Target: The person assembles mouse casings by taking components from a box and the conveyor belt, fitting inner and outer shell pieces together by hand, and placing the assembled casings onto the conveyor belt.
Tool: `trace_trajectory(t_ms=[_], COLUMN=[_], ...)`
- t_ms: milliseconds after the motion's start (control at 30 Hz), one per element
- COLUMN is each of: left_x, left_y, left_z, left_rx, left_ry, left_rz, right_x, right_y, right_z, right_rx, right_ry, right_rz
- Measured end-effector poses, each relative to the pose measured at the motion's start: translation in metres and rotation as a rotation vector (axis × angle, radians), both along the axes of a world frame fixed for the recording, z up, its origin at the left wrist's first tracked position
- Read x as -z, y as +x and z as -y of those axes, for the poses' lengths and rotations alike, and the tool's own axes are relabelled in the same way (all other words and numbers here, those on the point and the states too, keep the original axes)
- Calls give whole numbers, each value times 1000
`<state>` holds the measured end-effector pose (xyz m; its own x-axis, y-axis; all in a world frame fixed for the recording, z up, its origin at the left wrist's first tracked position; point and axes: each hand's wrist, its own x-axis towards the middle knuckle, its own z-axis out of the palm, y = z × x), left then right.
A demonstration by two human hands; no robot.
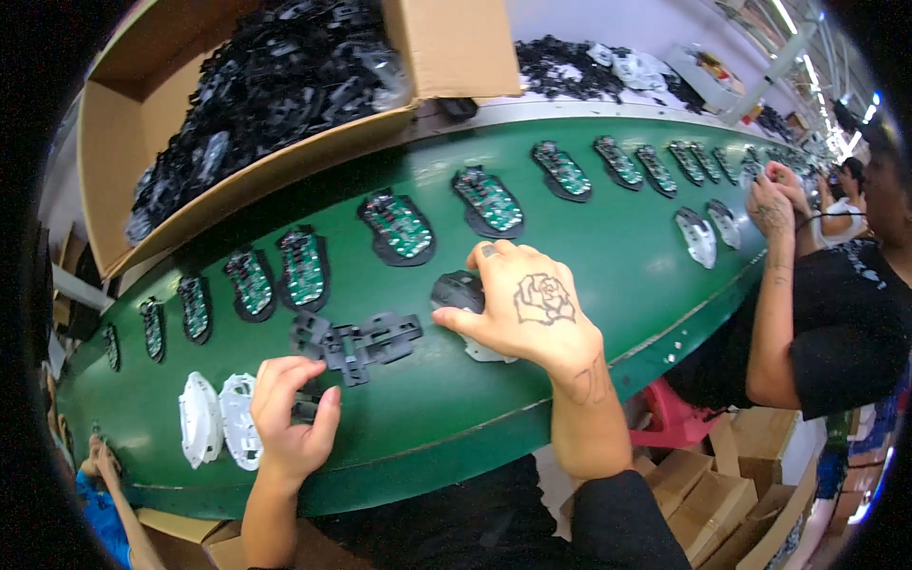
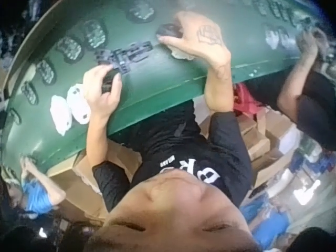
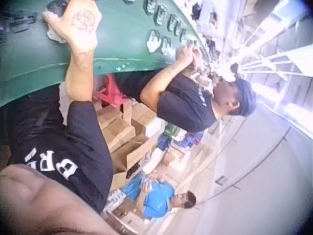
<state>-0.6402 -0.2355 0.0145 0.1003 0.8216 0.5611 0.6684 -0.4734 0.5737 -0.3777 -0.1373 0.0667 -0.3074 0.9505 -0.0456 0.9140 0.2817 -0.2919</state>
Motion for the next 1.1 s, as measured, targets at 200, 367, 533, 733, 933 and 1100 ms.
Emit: trace_trajectory(t_ms=[200, 367, 533, 733, 933, 1100], left_x=[-3, -23, -62, -33, -35, -24], left_y=[-9, -15, -50, -65, -77, -79], left_z=[6, 4, 29, 62, 74, 61], left_rx=[19, -80, -284, -429, -574, -666], left_ry=[-1, -3, -29, -391, -379, -287], left_rz=[-59, -116, -109, -541, -501, -594], right_x=[9, 13, 22, 60, 49, 44], right_y=[0, 0, -45, -78, -87, -71], right_z=[-2, -6, 7, 37, 42, 37], right_rx=[-124, -40, -470, -575, -614, -616], right_ry=[-6, 177, 360, 241, 130, 41], right_rz=[-48, 50, -211, -239, -411, -416])
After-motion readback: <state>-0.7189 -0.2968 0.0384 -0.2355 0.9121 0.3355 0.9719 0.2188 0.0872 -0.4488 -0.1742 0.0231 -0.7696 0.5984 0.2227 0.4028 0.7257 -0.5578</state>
